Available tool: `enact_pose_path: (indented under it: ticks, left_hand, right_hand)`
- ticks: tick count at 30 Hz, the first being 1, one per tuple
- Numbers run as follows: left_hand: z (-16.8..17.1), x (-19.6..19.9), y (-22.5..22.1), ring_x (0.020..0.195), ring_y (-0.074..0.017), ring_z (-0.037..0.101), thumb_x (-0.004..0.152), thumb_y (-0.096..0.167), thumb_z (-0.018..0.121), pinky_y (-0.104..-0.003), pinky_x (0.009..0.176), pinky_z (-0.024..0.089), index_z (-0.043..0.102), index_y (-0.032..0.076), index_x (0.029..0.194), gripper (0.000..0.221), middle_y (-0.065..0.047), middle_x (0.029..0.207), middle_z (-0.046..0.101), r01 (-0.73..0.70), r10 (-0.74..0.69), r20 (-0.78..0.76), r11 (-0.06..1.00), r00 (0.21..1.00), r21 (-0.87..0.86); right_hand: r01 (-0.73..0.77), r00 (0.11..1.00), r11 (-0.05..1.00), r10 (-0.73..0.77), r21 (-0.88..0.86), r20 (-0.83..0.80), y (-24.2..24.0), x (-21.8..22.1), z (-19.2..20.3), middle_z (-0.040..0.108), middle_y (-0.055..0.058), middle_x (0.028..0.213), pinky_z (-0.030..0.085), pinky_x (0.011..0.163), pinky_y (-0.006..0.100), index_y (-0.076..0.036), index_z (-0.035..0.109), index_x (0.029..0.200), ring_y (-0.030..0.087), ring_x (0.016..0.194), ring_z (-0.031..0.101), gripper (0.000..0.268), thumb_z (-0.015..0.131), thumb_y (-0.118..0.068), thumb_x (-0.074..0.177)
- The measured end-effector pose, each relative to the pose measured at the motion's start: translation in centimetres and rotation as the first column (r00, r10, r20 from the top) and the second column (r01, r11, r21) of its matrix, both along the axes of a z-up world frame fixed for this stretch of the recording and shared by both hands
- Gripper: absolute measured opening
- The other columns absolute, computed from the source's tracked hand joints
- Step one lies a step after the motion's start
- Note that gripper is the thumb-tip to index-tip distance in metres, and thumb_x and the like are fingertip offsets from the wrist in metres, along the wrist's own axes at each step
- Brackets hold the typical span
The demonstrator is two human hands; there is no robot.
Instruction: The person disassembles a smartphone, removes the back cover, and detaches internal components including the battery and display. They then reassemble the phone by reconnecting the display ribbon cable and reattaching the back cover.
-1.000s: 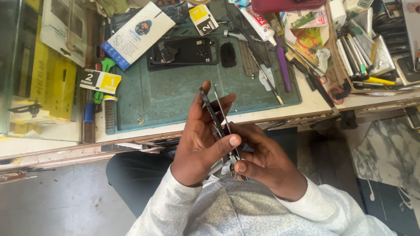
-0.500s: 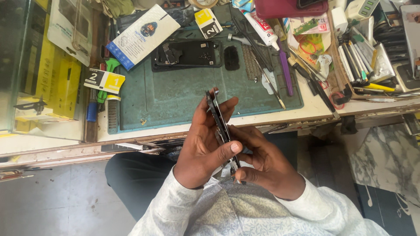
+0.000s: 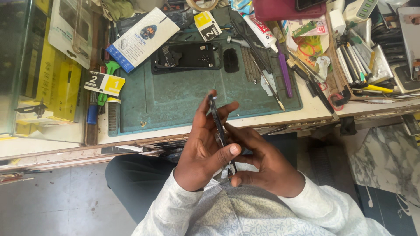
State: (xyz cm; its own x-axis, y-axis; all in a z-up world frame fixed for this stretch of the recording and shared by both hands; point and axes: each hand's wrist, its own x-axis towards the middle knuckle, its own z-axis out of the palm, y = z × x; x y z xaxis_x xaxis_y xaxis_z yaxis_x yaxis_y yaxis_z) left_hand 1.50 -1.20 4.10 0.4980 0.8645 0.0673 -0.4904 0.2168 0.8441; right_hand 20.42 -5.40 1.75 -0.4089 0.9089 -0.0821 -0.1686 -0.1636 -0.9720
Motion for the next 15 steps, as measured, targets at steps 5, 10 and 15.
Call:
enact_pose_path:
  ticks: [5, 10, 15]
  left_hand:
    - [0.1, 0.0, 0.2, 0.132, -0.0318, 0.051, 0.090, 0.009, 0.075, -0.047, 0.110, 0.048, 0.001, 0.016, 0.168, 0.108, -0.023, 0.153, 0.039, -0.026, 0.027, 0.037, 0.999, 0.999, -0.034]
    - [-0.4, 0.0, 0.3, 0.147, -0.0329, 0.040, 0.091, 0.012, 0.077, -0.047, 0.119, 0.040, 0.001, 0.016, 0.169, 0.109, -0.022, 0.153, 0.039, -0.064, 0.065, 0.065, 0.998, 0.996, -0.017]
    - [-1.0, 0.2, 0.4, 0.142, -0.0359, 0.047, 0.091, 0.013, 0.077, -0.048, 0.119, 0.041, 0.003, 0.015, 0.170, 0.109, -0.021, 0.140, 0.049, -0.145, 0.146, 0.018, 0.989, 0.989, -0.010]
  right_hand:
    - [0.069, 0.998, 0.995, -0.069, 0.066, -0.003, -0.3, -0.3, -0.3, 0.047, 0.014, 0.150, 0.049, 0.115, 0.047, 0.000, 0.042, 0.152, 0.030, 0.143, 0.050, 0.092, 0.086, -0.037, 0.080]
    - [0.067, 0.995, 0.981, -0.079, 0.181, 0.060, -0.6, -0.1, -0.6, 0.043, 0.015, 0.150, 0.053, 0.111, 0.044, 0.001, 0.051, 0.147, 0.030, 0.140, 0.053, 0.082, 0.079, -0.048, 0.088]
    - [-0.004, 0.979, 0.939, -0.067, 0.344, 0.195, -0.8, 0.2, -0.4, 0.040, 0.017, 0.153, 0.051, 0.113, 0.042, 0.002, 0.048, 0.151, 0.032, 0.144, 0.049, 0.092, 0.072, -0.061, 0.088]
